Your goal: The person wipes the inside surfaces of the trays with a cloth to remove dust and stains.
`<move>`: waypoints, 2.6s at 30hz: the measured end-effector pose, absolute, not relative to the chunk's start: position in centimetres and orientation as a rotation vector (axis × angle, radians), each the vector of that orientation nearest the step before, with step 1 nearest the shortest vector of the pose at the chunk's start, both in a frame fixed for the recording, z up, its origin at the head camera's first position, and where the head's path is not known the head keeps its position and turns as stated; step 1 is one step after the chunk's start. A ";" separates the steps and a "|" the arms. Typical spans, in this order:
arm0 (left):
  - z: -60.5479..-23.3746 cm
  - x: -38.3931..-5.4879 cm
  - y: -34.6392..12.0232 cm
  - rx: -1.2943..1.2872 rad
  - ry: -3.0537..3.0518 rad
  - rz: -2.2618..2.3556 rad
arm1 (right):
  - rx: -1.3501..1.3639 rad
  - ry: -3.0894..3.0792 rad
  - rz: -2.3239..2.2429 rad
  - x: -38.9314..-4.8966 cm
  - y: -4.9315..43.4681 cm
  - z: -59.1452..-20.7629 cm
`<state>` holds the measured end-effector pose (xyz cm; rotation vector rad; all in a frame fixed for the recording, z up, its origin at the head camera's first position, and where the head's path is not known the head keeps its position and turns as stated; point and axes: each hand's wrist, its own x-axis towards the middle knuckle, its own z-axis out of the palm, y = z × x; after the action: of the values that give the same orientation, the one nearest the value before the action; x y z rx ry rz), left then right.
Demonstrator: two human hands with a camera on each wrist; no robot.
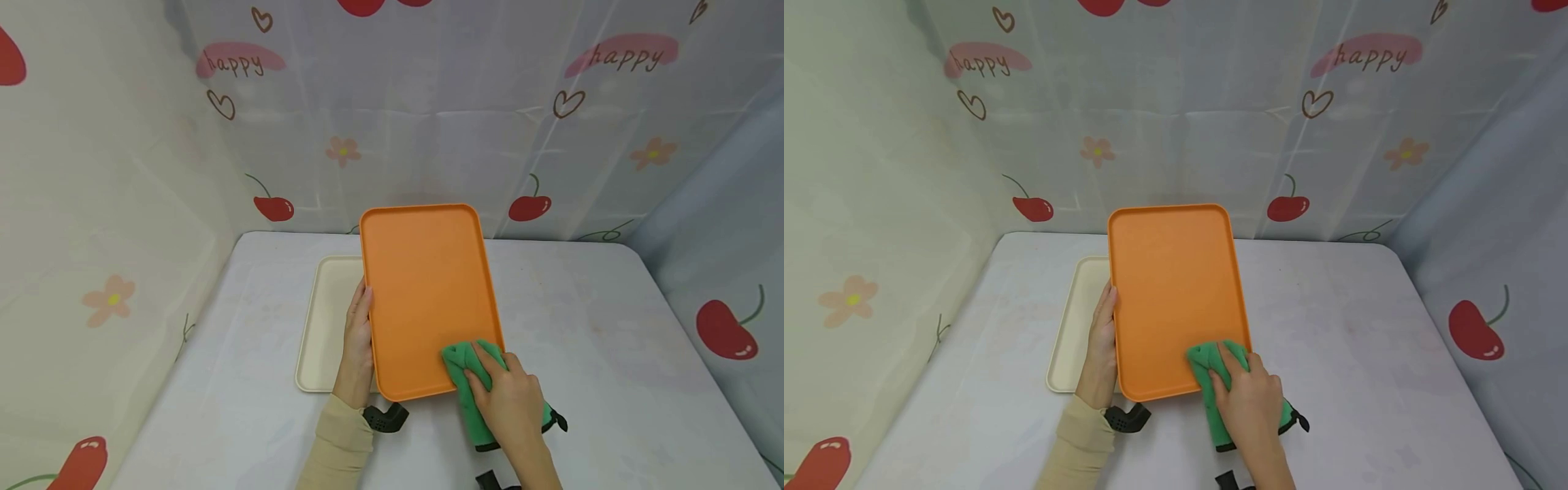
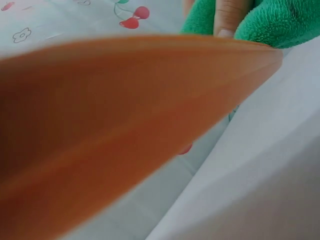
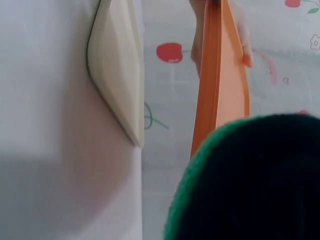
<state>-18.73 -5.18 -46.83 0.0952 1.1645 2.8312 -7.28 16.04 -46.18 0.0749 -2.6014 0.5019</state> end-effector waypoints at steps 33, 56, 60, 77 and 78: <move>-47.5 -19.2 -5.1 -0.104 1.184 2.791 | -0.446 -2.383 0.458 -7.2 24.4 -45.9; -52.6 -20.6 2.8 -0.288 1.309 2.580 | -0.598 -2.314 0.766 -7.6 24.3 -45.6; -52.9 -20.9 3.7 -0.250 1.377 2.561 | -0.603 -2.318 0.802 -7.6 24.0 -45.7; -54.3 -20.7 4.4 -0.281 1.393 2.462 | -0.608 -2.323 0.838 -7.4 23.6 -45.8; -54.3 -20.6 4.4 -0.282 1.395 2.454 | -0.608 -2.325 0.839 -7.4 23.6 -45.8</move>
<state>-20.65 4.36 -54.34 -0.2824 1.3950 2.4540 -7.37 23.59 -45.79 -0.6079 -2.3246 0.8387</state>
